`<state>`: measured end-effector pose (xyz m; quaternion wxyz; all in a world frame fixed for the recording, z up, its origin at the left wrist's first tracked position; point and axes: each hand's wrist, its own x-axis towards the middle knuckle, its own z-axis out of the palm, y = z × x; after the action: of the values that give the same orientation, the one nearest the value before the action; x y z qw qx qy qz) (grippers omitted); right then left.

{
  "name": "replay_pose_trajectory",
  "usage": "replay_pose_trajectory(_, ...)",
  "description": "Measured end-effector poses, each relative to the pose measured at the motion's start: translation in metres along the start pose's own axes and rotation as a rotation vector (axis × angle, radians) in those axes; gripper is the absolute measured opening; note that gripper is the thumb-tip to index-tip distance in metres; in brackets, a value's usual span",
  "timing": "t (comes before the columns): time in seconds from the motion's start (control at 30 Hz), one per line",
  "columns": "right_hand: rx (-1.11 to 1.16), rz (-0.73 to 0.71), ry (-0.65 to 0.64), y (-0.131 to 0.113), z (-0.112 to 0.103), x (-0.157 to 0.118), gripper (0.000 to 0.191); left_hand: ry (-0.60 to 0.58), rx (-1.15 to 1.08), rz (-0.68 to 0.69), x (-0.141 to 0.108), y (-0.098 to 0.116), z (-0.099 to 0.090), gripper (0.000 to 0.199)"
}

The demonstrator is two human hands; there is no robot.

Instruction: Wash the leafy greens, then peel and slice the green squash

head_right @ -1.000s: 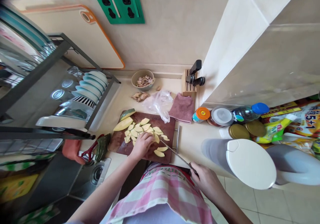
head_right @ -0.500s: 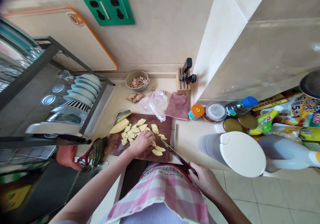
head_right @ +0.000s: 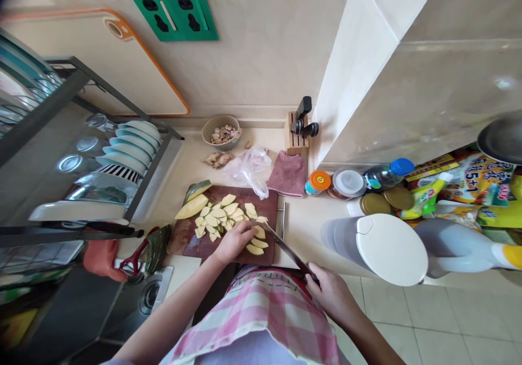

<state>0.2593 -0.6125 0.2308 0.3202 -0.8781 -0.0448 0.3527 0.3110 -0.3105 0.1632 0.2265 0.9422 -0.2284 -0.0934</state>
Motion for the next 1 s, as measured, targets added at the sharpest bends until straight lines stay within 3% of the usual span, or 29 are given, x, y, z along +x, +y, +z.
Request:
replay_pose_trajectory(0.2, -0.127, -0.033, 0.014, -0.014, -0.003, 0.002, 0.030, 0.015, 0.029, 0.037, -0.005, -0.003, 0.011, 0.030)
replay_pose_trajectory(0.4, -0.244, -0.080, -0.022, -0.023, -0.004, 0.006, 0.028, 0.001, -0.014, 0.011, -0.004, 0.002, 0.010, 0.028)
replay_pose_trajectory(0.7, -0.383, 0.011, -0.048, -0.016, 0.016, 0.026, 0.028, 0.032, -0.101, -0.095, -0.006, 0.006, 0.014, 0.028)
replay_pose_trajectory(0.8, -0.268, -0.007, -0.030, -0.010, 0.013, 0.030, 0.030, 0.095, -0.156, -0.112, 0.000, 0.007, 0.004, 0.026)
replay_pose_trajectory(0.9, -0.219, -0.022, 0.004, -0.010, 0.006, 0.030, 0.031, 0.151, -0.057, -0.166, 0.022, -0.002, -0.015, 0.027)
replay_pose_trajectory(1.0, -0.217, -0.022, 0.031, -0.012, 0.003, 0.030, 0.030, 0.064, 0.127, -0.180, 0.051, -0.017, -0.030, 0.034)
